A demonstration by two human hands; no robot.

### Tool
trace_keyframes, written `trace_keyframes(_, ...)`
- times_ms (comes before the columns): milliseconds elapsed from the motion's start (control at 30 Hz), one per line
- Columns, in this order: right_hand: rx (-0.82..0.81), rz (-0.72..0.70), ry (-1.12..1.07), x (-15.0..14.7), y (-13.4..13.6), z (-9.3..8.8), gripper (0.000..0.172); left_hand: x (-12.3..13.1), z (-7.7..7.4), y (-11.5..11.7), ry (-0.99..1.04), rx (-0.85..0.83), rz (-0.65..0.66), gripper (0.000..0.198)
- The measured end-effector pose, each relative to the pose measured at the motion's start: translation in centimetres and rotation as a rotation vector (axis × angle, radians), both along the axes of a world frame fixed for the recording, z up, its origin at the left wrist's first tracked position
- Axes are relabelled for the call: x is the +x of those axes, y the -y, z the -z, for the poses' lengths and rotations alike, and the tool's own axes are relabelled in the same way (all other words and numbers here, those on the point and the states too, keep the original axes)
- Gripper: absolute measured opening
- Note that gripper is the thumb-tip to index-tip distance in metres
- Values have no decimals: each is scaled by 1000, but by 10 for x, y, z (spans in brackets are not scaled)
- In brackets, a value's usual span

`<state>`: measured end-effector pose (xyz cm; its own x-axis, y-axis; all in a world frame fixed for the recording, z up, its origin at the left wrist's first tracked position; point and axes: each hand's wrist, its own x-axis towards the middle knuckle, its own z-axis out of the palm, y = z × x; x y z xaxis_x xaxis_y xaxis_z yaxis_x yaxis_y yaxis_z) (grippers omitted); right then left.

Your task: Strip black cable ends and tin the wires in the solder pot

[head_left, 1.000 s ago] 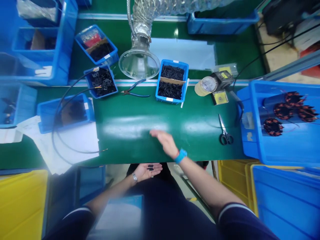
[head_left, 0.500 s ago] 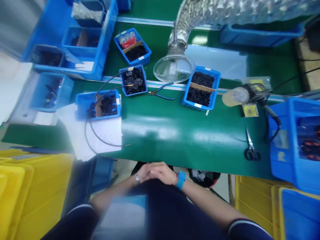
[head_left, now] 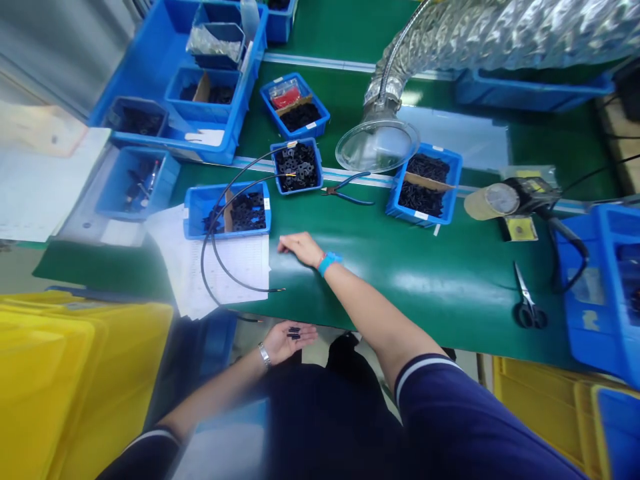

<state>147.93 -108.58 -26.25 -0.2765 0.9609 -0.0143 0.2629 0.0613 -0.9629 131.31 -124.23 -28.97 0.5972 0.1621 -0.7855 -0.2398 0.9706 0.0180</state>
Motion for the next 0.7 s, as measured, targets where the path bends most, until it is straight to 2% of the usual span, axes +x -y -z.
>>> trace_keyframes(67, -3, -108, 12, -7, 43, -4, 55, 1, 2, 1, 3, 17, -28, 28)
trace_keyframes(167, 32, -205, 34, -16, 122, -9, 55, 12, 5, 10, -4, 59, -71, 27)
trace_keyframes(267, 48, -231, 36, -18, 191, -10, 53, 30, 6, 31, -4, 76, -30, 24)
trace_keyframes(367, 21, -112, 32, 3, 243, -14, 48, 50, 9, 57, -9, 50, 120, 21)
trace_keyframes(500, -63, 131, 49, 64, 322, -30, 37, 92, 18, 88, -51, 54, 318, 19)
trace_keyframes(600, -145, 323, 79, 104, 396, -45, 33, 150, 30, 117, -77, 62, 479, 19)
trace_keyframes(700, -224, 500, 94, 125, 467, -55, 31, 227, 44, 158, -101, 78, 641, 20)
